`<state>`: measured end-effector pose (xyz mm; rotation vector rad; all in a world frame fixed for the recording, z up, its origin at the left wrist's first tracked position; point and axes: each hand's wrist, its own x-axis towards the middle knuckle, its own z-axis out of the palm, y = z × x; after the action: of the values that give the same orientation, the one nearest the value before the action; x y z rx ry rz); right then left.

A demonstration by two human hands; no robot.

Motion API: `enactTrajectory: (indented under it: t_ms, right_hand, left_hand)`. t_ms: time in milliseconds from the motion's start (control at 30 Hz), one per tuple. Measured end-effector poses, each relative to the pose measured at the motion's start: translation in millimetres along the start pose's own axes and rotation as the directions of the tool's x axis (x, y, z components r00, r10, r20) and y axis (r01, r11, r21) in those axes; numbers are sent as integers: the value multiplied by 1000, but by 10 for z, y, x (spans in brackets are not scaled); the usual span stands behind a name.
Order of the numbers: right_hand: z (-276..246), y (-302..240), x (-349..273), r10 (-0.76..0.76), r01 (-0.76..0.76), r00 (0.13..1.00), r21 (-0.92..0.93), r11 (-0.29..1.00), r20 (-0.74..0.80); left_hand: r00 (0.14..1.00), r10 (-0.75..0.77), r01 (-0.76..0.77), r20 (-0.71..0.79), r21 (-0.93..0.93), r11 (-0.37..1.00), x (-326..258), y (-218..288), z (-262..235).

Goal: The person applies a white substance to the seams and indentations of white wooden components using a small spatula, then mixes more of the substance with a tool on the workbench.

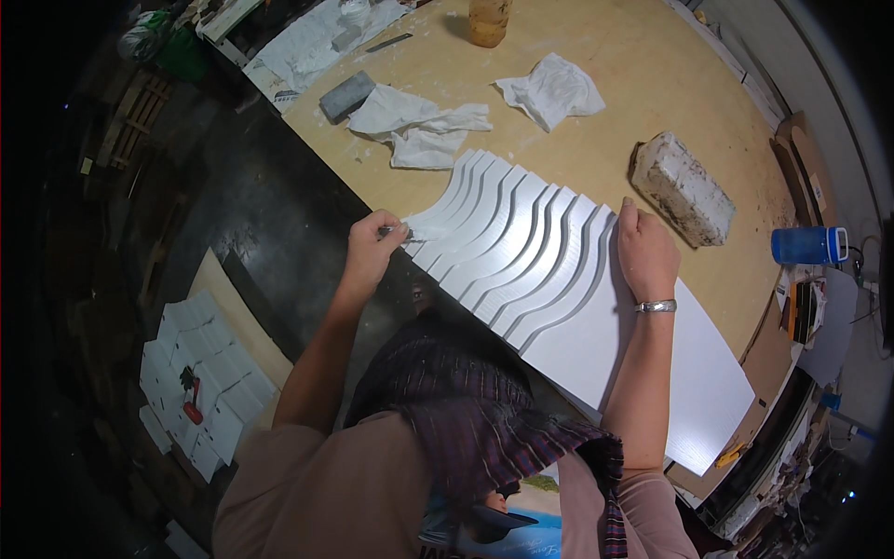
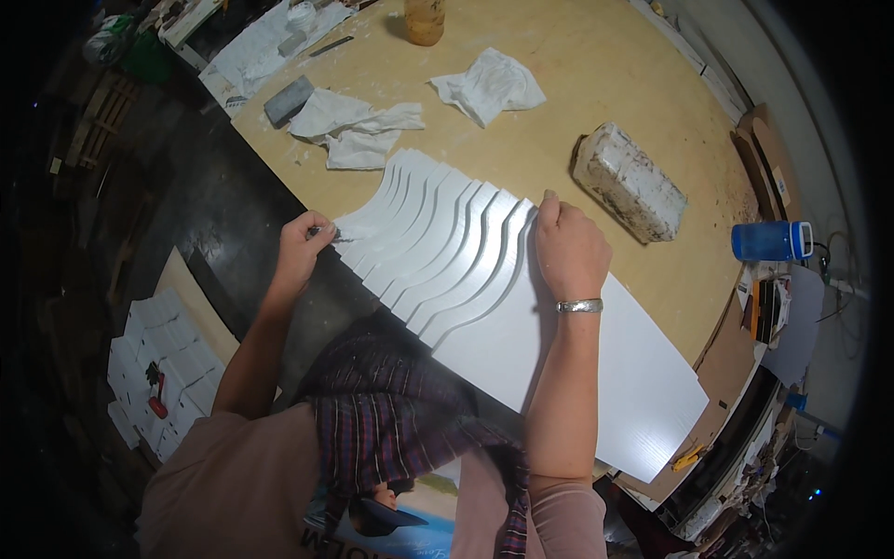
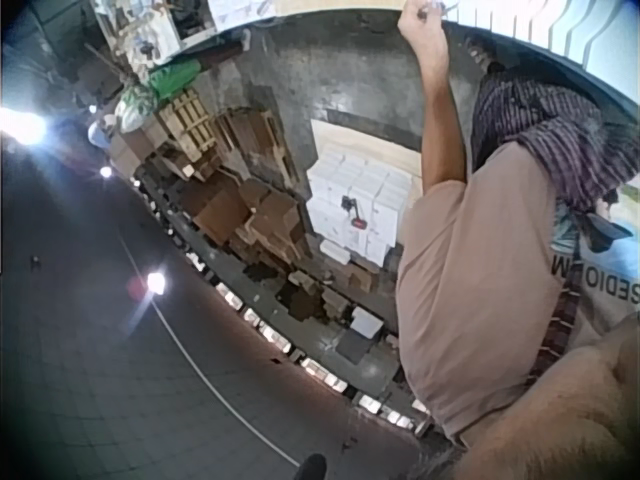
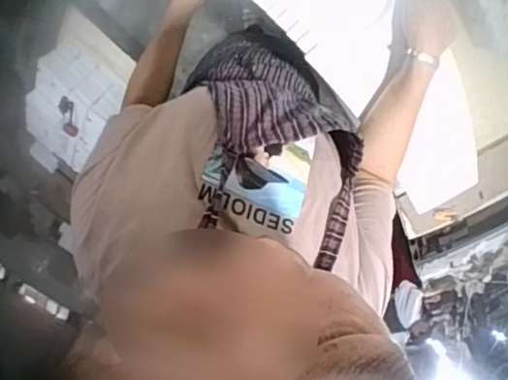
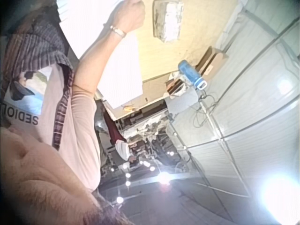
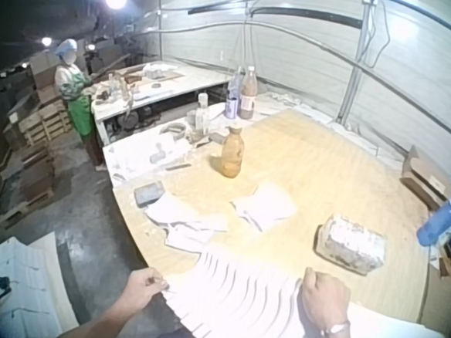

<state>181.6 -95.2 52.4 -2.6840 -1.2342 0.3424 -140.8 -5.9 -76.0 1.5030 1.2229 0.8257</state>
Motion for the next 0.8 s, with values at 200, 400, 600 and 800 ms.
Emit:
enactTrajectory:
  t_ms: [200, 400, 600, 800]
  right_hand:
    - [4, 3, 6, 10, -10, 1000, -5, 1000, 10]
    - [-6, -13, 0, 13, -12, 1000, -11, 1000, 20]
    - [-6, -22, -6, 5, -5, 1000, -6, 1000, 5]
    - [-23, -32, -15, 20, -19, 1000, -21, 1000, 18]
  left_hand:
    - [1000, 4, -4, -17, -6, 1000, -23, -4, -33]
    - [998, 39, -40, -44, -17, 999, -36, -16, -19]
    - [997, 73, -73, -19, 35, 997, -28, 33, 46]
    - [996, 52, -52, 70, -1, 999, -47, 238, 188]
